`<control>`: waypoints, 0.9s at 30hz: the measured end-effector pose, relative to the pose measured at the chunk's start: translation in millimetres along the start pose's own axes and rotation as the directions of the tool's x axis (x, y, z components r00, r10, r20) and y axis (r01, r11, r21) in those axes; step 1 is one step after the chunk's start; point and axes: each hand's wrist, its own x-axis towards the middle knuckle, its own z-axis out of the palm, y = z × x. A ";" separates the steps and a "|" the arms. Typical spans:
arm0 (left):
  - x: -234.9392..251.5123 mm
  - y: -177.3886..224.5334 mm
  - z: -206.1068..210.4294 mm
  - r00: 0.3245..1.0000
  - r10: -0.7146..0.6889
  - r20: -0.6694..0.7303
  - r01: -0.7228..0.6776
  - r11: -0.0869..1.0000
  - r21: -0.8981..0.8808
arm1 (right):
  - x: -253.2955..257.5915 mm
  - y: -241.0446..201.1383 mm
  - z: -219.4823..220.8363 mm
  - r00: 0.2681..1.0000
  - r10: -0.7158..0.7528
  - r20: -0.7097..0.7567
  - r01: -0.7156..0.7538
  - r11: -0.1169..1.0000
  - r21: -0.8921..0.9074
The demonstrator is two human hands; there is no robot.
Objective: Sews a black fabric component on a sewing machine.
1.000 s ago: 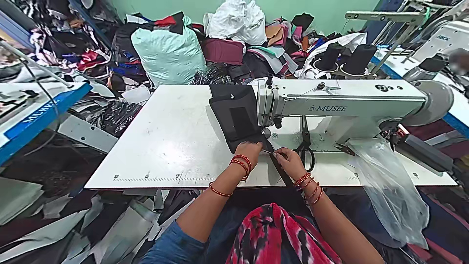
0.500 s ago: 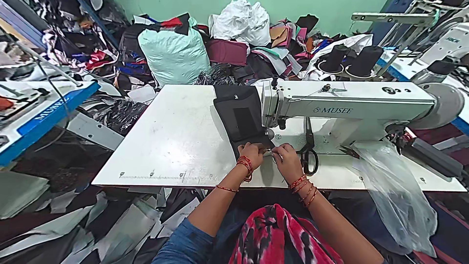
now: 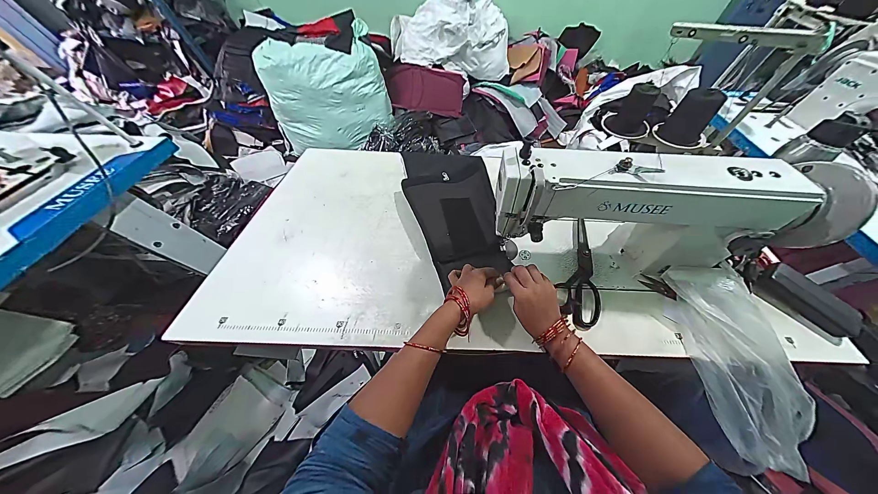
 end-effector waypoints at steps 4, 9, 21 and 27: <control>1.1 -3.6 3.5 1.000 0.018 -0.022 -0.018 1.000 -0.003 | 7.2 -1.1 -9.1 0.911 0.225 0.345 -0.282 0.951 0.124; -0.5 -4.5 5.1 0.999 0.028 -0.030 -0.028 1.000 -0.010 | 10.5 7.5 -12.5 0.789 0.374 0.487 -0.588 0.691 0.420; -0.9 -7.6 7.0 0.998 0.041 -0.048 -0.043 0.998 -0.043 | -41.7 42.9 -89.9 0.605 0.675 0.421 -0.707 0.700 -0.106; -0.6 -8.6 8.0 0.997 0.045 -0.065 -0.048 0.998 -0.050 | -19.9 42.1 -96.5 0.484 0.700 0.525 -0.711 0.664 -0.231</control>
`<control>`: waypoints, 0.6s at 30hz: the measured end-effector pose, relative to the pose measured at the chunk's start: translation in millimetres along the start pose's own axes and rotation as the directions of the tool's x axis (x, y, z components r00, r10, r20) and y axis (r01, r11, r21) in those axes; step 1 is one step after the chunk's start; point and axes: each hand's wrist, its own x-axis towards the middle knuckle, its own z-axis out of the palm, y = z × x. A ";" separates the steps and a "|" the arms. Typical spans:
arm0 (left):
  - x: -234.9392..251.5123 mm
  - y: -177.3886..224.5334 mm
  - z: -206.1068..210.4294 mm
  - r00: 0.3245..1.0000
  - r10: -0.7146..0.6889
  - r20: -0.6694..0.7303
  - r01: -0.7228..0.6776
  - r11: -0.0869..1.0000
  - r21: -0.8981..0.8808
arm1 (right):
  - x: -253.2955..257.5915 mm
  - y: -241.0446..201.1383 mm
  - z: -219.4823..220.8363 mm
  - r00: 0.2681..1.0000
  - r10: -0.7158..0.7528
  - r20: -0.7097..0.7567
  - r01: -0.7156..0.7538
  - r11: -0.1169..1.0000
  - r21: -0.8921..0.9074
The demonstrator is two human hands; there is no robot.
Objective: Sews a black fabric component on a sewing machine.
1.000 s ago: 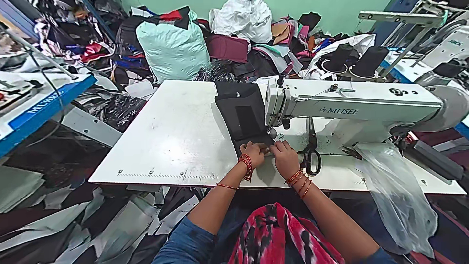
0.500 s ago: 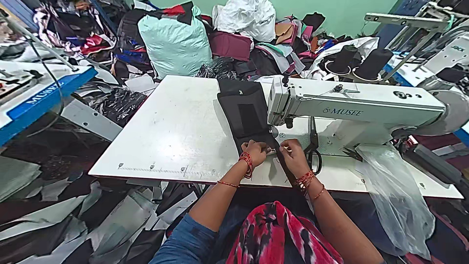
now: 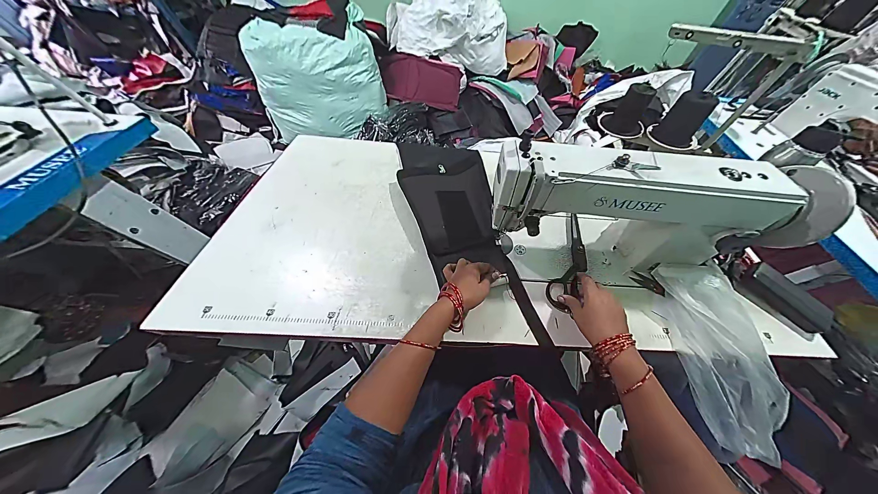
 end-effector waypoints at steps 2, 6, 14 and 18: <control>-0.9 -0.1 0.2 1.000 -0.001 -0.003 0.001 1.000 0.004 | 3.9 -12.8 -4.7 0.998 0.031 0.050 -0.027 0.996 -0.081; -1.3 0.8 -1.1 1.000 -0.005 0.010 0.006 1.000 -0.009 | 14.9 -9.7 -18.1 0.982 0.117 0.149 -0.115 0.993 -0.019; -0.3 -0.8 -6.2 0.999 0.017 0.042 -0.015 0.999 -0.038 | -5.9 78.7 -28.8 0.969 0.080 0.234 -0.138 0.961 0.241; 1.7 -3.9 -11.0 0.995 0.051 0.085 -0.047 0.998 -0.042 | -30.6 102.5 -25.4 0.996 -0.014 0.087 0.004 0.994 0.113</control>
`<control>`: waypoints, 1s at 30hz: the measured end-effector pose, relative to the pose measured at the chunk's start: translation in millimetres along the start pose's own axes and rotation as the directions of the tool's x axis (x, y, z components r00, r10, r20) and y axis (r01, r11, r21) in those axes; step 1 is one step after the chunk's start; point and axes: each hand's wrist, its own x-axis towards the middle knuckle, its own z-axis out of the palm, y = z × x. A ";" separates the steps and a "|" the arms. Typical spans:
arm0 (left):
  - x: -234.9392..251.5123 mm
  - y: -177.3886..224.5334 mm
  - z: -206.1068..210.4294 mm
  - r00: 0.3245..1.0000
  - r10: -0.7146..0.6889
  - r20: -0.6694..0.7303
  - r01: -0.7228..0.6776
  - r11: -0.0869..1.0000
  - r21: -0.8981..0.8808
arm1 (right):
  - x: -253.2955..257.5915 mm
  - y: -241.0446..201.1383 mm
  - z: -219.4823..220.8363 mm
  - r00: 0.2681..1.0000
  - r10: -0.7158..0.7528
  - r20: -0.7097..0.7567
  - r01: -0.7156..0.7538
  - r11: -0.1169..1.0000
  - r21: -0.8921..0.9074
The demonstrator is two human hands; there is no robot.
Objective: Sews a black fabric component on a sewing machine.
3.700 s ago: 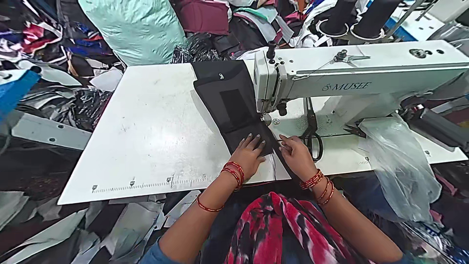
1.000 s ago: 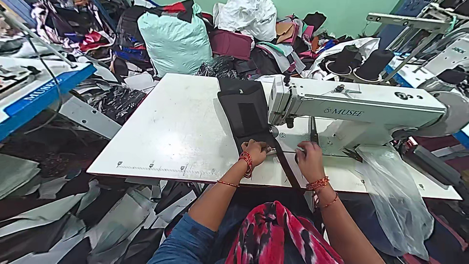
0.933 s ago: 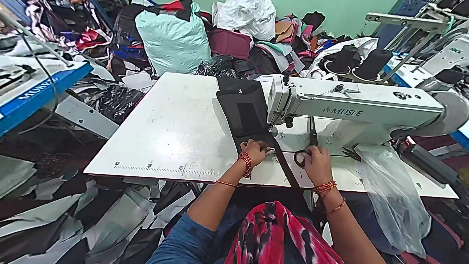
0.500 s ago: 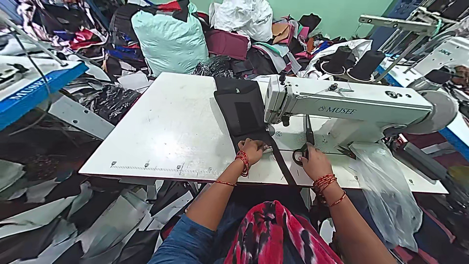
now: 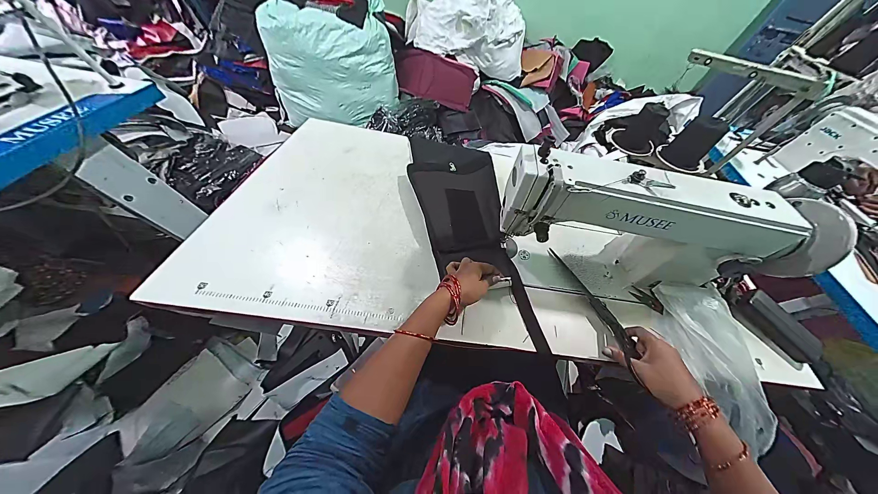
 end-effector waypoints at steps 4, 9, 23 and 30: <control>2.9 -4.9 -3.3 0.999 0.029 0.022 -0.029 0.999 -0.013 | -9.6 25.9 1.0 0.952 -0.277 -0.132 0.255 0.953 -0.163; 6.0 -3.4 -7.6 0.999 0.009 0.050 -0.009 1.000 -0.007 | 6.9 27.2 -11.4 0.844 -0.502 -0.187 0.402 0.824 -0.399; 7.0 -1.2 -13.2 0.996 0.009 0.085 -0.006 1.000 -0.024 | 50.9 15.0 -8.5 0.695 -0.699 -0.170 0.551 0.669 -0.499; 7.0 0.8 -15.1 0.995 -0.001 0.102 0.004 1.000 -0.029 | 51.6 17.3 -7.2 0.668 -0.720 -0.189 0.569 0.658 -0.493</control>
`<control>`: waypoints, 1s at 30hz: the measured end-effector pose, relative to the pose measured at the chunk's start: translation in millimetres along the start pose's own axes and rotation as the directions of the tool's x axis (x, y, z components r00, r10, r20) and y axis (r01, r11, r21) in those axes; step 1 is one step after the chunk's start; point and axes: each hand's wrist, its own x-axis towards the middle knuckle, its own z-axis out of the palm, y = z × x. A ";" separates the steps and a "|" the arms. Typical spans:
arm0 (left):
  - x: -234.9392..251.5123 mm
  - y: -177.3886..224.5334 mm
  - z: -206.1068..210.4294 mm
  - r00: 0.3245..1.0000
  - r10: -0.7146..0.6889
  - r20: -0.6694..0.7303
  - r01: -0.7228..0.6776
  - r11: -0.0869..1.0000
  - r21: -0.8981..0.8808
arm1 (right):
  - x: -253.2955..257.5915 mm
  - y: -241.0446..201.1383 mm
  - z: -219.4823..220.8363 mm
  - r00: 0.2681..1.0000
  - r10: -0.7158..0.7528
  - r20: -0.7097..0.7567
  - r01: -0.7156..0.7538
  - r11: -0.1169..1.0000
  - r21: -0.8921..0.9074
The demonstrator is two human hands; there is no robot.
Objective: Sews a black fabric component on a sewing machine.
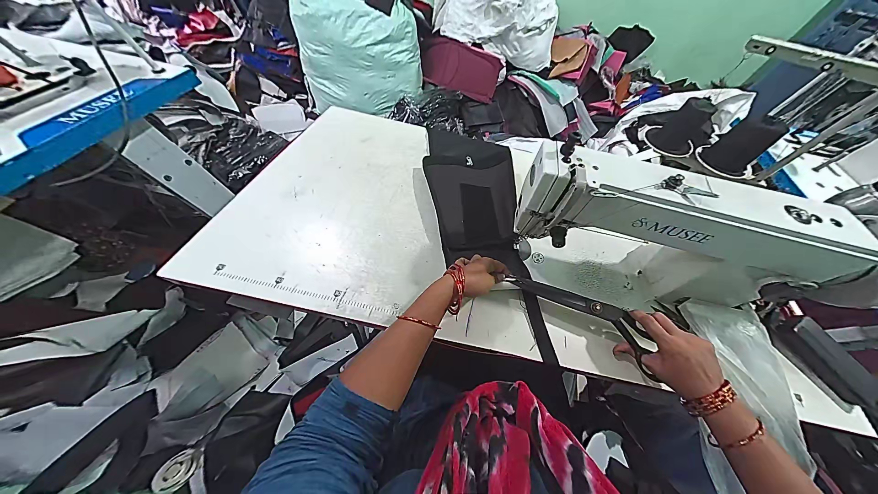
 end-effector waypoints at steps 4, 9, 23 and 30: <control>-0.6 0.3 -1.9 1.000 0.000 0.002 0.000 1.000 -0.010 | 0.3 2.6 5.4 0.999 -0.016 -0.033 0.016 1.000 -0.007; 0.8 -1.0 -2.7 0.999 0.034 0.004 -0.034 0.999 -0.012 | 2.0 3.1 5.3 0.996 -0.041 -0.077 0.040 0.999 -0.015; 1.7 -9.0 1.2 0.998 0.060 -0.004 -0.060 0.998 0.001 | 1.5 2.9 -4.7 0.992 -0.105 -0.069 0.101 0.993 -0.053; 1.7 -13.4 1.4 0.997 0.079 -0.025 -0.079 0.997 -0.020 | 4.0 2.6 -3.6 0.990 -0.112 -0.085 0.102 0.989 -0.105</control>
